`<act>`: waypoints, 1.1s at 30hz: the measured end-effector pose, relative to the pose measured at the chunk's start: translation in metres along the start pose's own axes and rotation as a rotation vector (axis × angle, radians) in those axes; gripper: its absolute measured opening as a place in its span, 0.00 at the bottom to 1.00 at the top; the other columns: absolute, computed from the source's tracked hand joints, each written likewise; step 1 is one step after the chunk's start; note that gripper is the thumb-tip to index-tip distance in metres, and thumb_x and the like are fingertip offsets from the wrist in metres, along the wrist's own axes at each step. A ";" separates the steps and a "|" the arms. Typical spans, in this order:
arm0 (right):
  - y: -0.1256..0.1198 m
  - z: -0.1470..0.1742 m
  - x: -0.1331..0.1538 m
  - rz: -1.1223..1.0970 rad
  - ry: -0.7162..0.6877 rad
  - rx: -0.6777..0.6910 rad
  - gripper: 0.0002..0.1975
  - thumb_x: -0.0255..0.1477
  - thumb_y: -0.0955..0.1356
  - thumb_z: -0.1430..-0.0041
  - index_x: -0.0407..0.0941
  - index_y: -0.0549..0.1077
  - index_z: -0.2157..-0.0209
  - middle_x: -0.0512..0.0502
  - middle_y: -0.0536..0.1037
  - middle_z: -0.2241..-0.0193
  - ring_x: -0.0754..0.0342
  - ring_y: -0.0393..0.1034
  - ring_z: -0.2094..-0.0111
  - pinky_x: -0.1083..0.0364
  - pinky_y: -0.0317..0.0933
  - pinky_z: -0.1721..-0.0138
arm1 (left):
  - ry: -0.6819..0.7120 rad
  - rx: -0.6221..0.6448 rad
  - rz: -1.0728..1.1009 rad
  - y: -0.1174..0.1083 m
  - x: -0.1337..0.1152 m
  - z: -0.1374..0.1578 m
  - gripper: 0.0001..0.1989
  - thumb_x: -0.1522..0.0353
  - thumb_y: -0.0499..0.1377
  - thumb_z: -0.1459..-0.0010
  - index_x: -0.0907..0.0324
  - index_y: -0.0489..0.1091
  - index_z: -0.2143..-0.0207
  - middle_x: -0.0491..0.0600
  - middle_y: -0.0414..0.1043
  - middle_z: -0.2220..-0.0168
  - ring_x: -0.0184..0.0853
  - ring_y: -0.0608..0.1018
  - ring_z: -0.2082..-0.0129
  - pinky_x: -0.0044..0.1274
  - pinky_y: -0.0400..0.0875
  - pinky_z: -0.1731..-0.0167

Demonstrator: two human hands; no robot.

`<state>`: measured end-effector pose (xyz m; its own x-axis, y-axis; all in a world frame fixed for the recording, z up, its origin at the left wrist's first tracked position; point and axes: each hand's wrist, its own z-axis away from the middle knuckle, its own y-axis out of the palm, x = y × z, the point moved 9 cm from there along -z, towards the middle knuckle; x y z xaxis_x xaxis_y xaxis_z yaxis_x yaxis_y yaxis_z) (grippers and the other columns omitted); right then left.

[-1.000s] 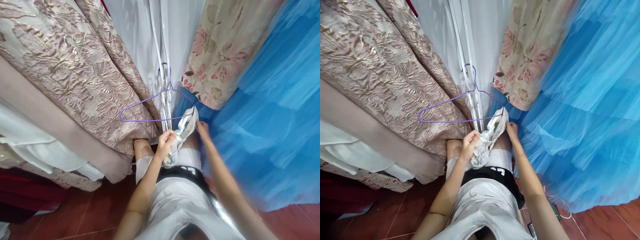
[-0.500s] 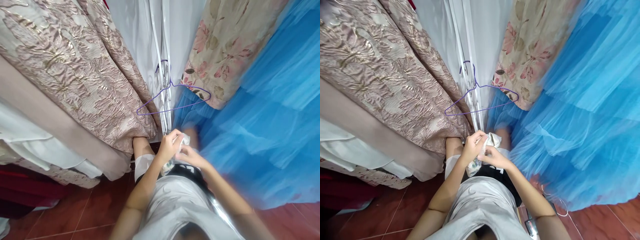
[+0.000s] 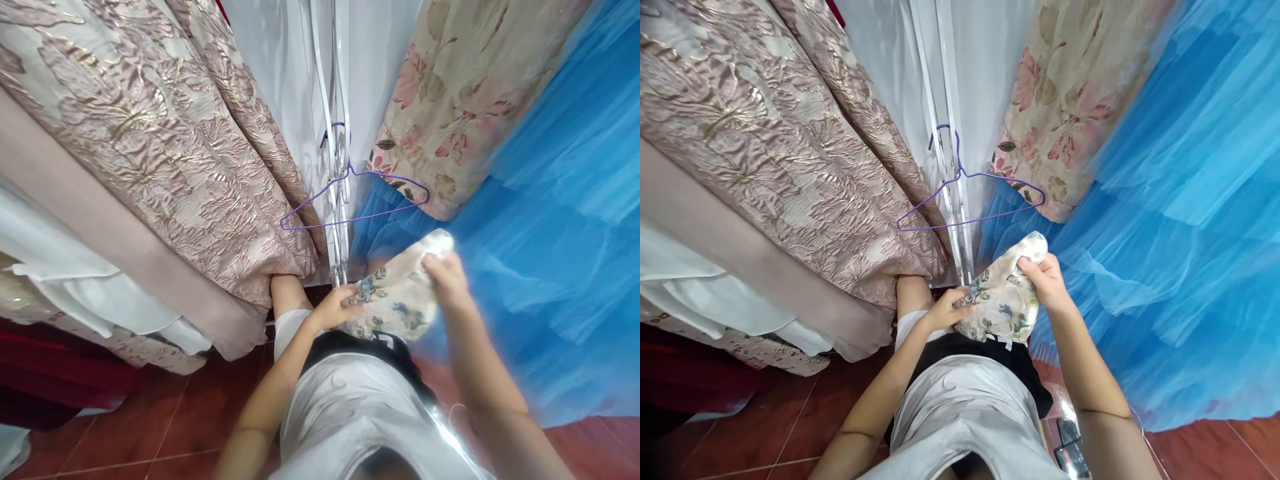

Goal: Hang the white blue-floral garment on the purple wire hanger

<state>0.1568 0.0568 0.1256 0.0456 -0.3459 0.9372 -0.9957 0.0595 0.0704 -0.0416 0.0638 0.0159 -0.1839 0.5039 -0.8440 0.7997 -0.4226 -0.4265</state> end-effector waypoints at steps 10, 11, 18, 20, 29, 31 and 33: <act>-0.051 -0.058 0.000 0.065 -0.235 -0.208 0.26 0.53 0.78 0.57 0.45 0.76 0.74 0.50 0.76 0.78 0.56 0.67 0.79 0.57 0.64 0.76 | -0.029 -0.246 -0.575 -0.138 -0.008 0.029 0.22 0.53 0.60 0.38 0.58 0.64 0.78 0.46 0.63 0.73 0.38 0.68 0.66 0.31 0.63 0.57; -0.048 -0.067 -0.004 0.092 -0.249 -0.205 0.25 0.53 0.78 0.55 0.45 0.76 0.74 0.50 0.76 0.77 0.56 0.66 0.78 0.57 0.64 0.75 | -0.045 -0.277 -0.588 -0.150 -0.010 0.034 0.21 0.54 0.61 0.39 0.58 0.63 0.77 0.46 0.62 0.72 0.37 0.68 0.66 0.30 0.63 0.59; 0.024 -0.118 -0.041 0.384 -0.240 0.134 0.26 0.54 0.69 0.43 0.44 0.73 0.73 0.49 0.72 0.77 0.53 0.63 0.72 0.55 0.60 0.70 | -0.100 -0.282 -0.846 -0.223 -0.007 0.030 0.05 0.71 0.57 0.47 0.56 0.61 0.72 0.47 0.66 0.70 0.39 0.69 0.66 0.28 0.62 0.64; 0.044 -0.121 -0.057 0.504 -0.176 0.239 0.27 0.55 0.67 0.43 0.44 0.69 0.77 0.50 0.68 0.79 0.54 0.60 0.74 0.55 0.55 0.72 | -0.141 -0.311 -0.889 -0.244 -0.001 0.024 0.03 0.71 0.55 0.45 0.56 0.62 0.71 0.48 0.68 0.69 0.39 0.70 0.66 0.28 0.62 0.65; 0.053 -0.095 -0.067 0.565 -0.184 0.245 0.25 0.50 0.63 0.37 0.44 0.63 0.76 0.52 0.61 0.79 0.57 0.53 0.75 0.56 0.48 0.74 | 0.018 -0.438 -0.655 -0.258 -0.041 -0.024 0.11 0.68 0.47 0.35 0.58 0.69 0.63 0.50 0.76 0.62 0.39 0.77 0.60 0.29 0.69 0.57; 0.053 -0.093 -0.067 0.554 -0.167 0.246 0.25 0.50 0.63 0.37 0.44 0.63 0.76 0.52 0.62 0.79 0.57 0.53 0.75 0.56 0.49 0.73 | 0.049 -0.459 -0.584 -0.256 -0.057 -0.032 0.12 0.69 0.47 0.35 0.58 0.70 0.62 0.51 0.78 0.60 0.39 0.78 0.58 0.30 0.71 0.54; 0.053 -0.091 -0.067 0.533 -0.148 0.246 0.24 0.50 0.64 0.37 0.44 0.62 0.76 0.52 0.62 0.78 0.57 0.54 0.74 0.56 0.49 0.73 | 0.074 -0.468 -0.558 -0.255 -0.072 -0.034 0.11 0.69 0.48 0.36 0.58 0.70 0.62 0.51 0.79 0.61 0.39 0.79 0.59 0.30 0.72 0.55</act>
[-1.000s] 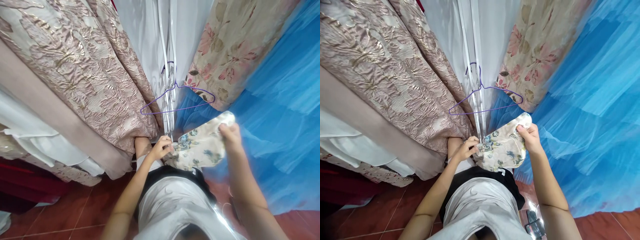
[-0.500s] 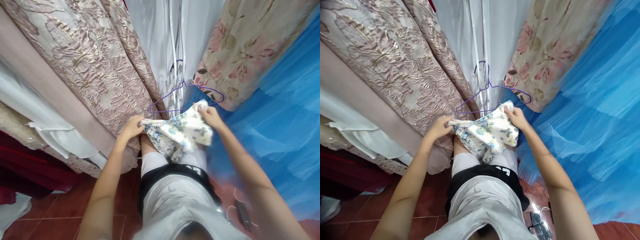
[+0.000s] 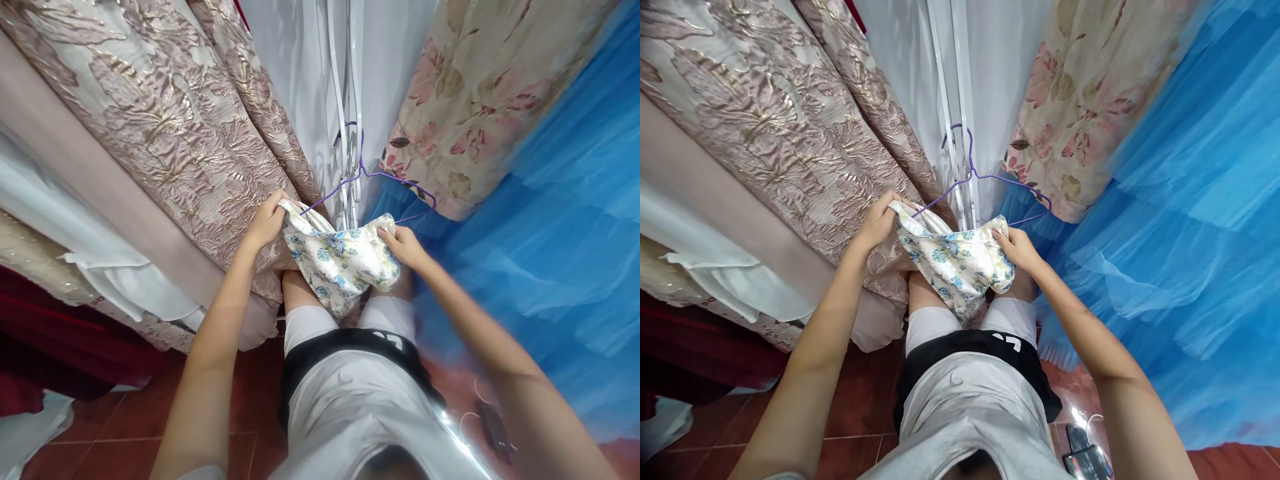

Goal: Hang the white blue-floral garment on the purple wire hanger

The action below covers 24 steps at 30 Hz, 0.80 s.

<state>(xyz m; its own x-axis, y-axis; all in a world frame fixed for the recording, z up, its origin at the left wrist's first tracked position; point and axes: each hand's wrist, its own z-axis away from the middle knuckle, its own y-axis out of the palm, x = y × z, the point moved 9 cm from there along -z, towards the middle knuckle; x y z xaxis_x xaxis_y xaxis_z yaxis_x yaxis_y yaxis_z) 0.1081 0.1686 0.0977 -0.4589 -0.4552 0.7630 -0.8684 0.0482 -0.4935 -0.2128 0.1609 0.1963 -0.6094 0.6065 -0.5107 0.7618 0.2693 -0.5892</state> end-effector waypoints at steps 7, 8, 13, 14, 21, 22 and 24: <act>0.004 0.006 0.001 -0.066 0.002 -0.030 0.22 0.47 0.64 0.37 0.44 0.63 0.75 0.52 0.62 0.77 0.57 0.54 0.73 0.56 0.50 0.72 | 0.036 -0.083 -0.076 -0.045 -0.014 0.029 0.08 0.67 0.55 0.44 0.56 0.62 0.76 0.50 0.76 0.68 0.39 0.78 0.65 0.28 0.71 0.65; 0.006 0.006 0.000 -0.078 0.003 -0.023 0.22 0.47 0.64 0.37 0.44 0.63 0.75 0.52 0.62 0.78 0.57 0.54 0.73 0.56 0.50 0.72 | 0.021 -0.077 -0.092 -0.047 -0.013 0.034 0.09 0.66 0.56 0.44 0.56 0.61 0.76 0.50 0.76 0.68 0.39 0.78 0.66 0.28 0.70 0.66; 0.018 0.005 0.002 -0.127 -0.008 -0.022 0.22 0.47 0.64 0.37 0.44 0.62 0.76 0.52 0.62 0.78 0.57 0.53 0.74 0.56 0.48 0.73 | -0.035 -0.045 -0.306 -0.048 -0.017 0.041 0.11 0.60 0.56 0.38 0.56 0.63 0.70 0.47 0.72 0.70 0.36 0.74 0.69 0.26 0.66 0.67; 0.018 0.006 0.002 -0.139 -0.008 -0.026 0.22 0.47 0.64 0.37 0.44 0.62 0.76 0.52 0.62 0.78 0.57 0.53 0.74 0.56 0.49 0.73 | -0.031 -0.019 -0.349 -0.043 -0.018 0.036 0.10 0.60 0.55 0.36 0.56 0.64 0.68 0.46 0.71 0.70 0.37 0.74 0.69 0.26 0.66 0.67; 0.022 0.015 0.011 -0.227 0.021 -0.028 0.20 0.46 0.65 0.39 0.44 0.65 0.76 0.51 0.65 0.77 0.55 0.56 0.73 0.56 0.53 0.71 | -0.015 0.141 -0.343 0.031 -0.023 -0.011 0.07 0.63 0.54 0.31 0.56 0.66 0.59 0.51 0.71 0.65 0.45 0.76 0.62 0.32 0.68 0.56; 0.022 0.017 0.013 -0.232 0.021 -0.039 0.20 0.45 0.65 0.39 0.44 0.65 0.75 0.51 0.66 0.77 0.55 0.57 0.73 0.56 0.54 0.71 | -0.005 0.126 -0.330 0.040 -0.027 -0.015 0.06 0.63 0.54 0.31 0.56 0.66 0.58 0.52 0.71 0.64 0.46 0.76 0.60 0.33 0.68 0.55; 0.024 0.022 0.018 -0.227 0.023 -0.047 0.20 0.45 0.64 0.38 0.44 0.67 0.75 0.50 0.68 0.77 0.54 0.59 0.72 0.56 0.55 0.70 | 0.015 0.066 -0.303 0.052 -0.036 -0.018 0.06 0.64 0.54 0.31 0.56 0.67 0.56 0.53 0.72 0.61 0.47 0.77 0.58 0.33 0.68 0.53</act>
<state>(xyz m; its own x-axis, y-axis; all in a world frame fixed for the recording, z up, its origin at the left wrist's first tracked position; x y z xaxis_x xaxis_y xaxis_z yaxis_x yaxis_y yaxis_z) 0.0835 0.1423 0.0906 -0.2549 -0.4387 0.8617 -0.9573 -0.0110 -0.2887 -0.1472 0.1665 0.1950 -0.8027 0.5176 -0.2964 0.5298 0.3904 -0.7529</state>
